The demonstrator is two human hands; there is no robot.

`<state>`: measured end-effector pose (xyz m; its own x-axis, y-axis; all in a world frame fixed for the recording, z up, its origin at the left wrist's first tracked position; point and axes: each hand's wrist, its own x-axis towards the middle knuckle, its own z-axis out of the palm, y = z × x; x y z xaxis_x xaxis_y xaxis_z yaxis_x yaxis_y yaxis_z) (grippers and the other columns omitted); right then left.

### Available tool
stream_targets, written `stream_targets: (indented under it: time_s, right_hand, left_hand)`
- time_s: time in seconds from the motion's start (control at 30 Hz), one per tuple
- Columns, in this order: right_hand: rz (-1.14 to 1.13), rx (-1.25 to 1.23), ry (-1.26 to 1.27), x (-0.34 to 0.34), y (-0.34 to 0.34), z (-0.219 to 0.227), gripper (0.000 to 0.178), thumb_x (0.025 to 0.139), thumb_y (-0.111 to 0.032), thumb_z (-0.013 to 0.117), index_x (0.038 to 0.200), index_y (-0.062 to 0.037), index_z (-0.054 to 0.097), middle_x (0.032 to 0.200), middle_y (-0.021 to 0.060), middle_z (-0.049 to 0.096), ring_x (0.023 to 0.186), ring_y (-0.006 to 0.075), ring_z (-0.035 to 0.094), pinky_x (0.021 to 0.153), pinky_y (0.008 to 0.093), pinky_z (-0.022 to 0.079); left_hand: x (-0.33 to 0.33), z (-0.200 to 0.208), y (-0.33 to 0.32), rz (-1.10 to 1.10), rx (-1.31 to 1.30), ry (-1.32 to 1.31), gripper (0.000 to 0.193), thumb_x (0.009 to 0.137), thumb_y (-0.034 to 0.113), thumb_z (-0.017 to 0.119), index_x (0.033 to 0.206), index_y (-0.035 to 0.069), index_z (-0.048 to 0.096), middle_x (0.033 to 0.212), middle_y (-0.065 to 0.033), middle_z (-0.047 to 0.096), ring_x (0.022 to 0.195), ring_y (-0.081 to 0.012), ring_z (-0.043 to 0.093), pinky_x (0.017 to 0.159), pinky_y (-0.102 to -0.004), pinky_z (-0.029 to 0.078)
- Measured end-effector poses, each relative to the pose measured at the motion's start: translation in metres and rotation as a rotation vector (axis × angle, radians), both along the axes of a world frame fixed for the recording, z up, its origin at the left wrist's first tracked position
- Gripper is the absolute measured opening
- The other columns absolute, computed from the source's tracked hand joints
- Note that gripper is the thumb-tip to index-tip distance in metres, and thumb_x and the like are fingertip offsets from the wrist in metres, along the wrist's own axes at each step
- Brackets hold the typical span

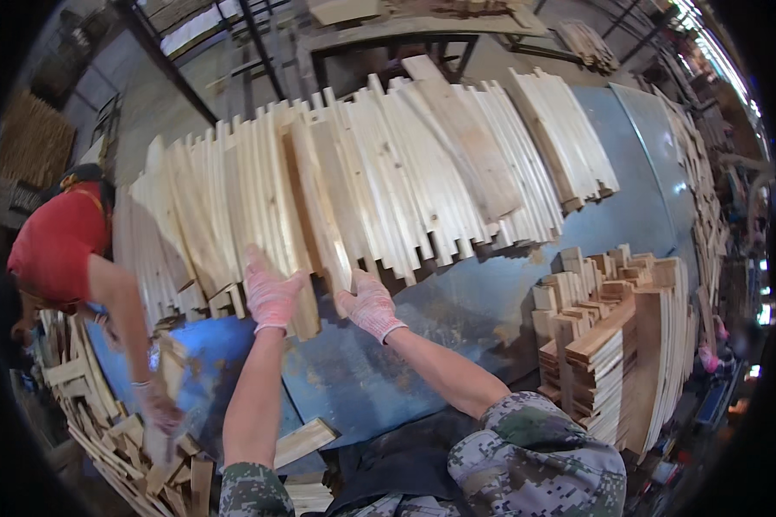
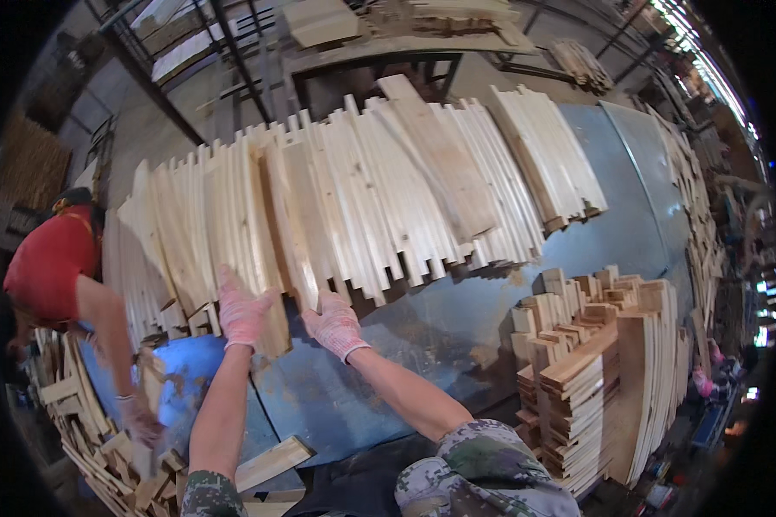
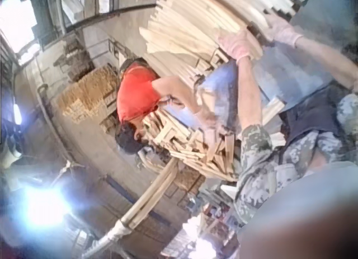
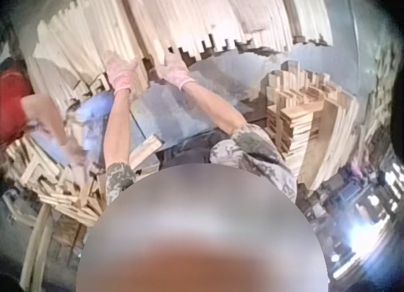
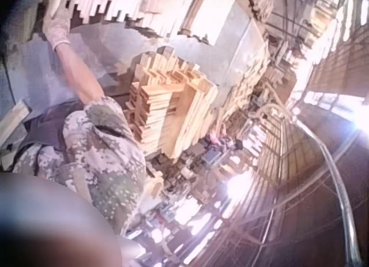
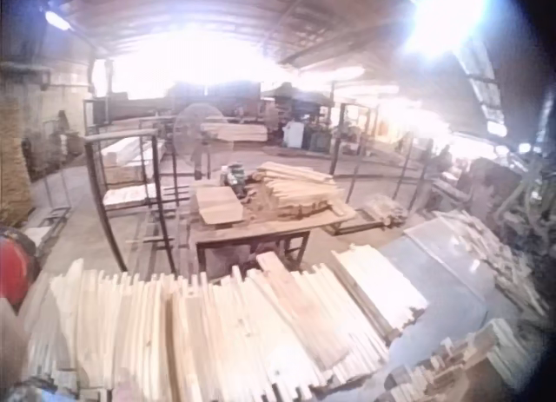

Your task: The person picks up stacks of wooden planks from a table and places them onto a conveyor belt. The person repeatedly gathers bundles of wood, aligns them, and moves them to the machine for processing. Other workers are visible in the background handling similar materials.

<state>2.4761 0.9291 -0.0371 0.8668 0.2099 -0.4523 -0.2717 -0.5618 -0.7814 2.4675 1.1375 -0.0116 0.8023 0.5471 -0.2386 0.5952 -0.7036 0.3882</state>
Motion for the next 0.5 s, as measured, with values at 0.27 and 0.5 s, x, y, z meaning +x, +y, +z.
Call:
stream_targets:
  time_s: [0.27, 0.5]
  right_hand:
    - [-0.176, 0.128, -0.027, 0.050, -0.112, -0.034, 0.048, 0.095, -0.033, 0.073, 0.127, 0.0017, 0.068, 0.103, 0.0195, 0.074, 0.096, 0.0298, 0.070, 0.088, 0.0416, 0.055]
    - [0.058, -0.427, -0.274, 0.021, -0.161, 0.002, 0.070, 0.093, -0.044, 0.070, 0.151, -0.0085, 0.054, 0.135, 0.0284, 0.067, 0.122, 0.0462, 0.066, 0.103, 0.0518, 0.053]
  left_hand:
    - [0.017, -0.001, -0.009, 0.005, 0.118, 0.050, 0.127, 0.076, 0.045, 0.092, 0.172, 0.010, 0.015, 0.164, -0.0310, 0.040, 0.150, -0.0437, 0.045, 0.122, -0.0464, 0.043]
    - [0.083, 0.026, -0.011, -0.010, 0.063, 0.165, 0.130, 0.073, 0.052, 0.089, 0.170, 0.002, 0.019, 0.152, -0.0311, 0.055, 0.148, -0.0445, 0.047, 0.123, -0.0436, 0.041]
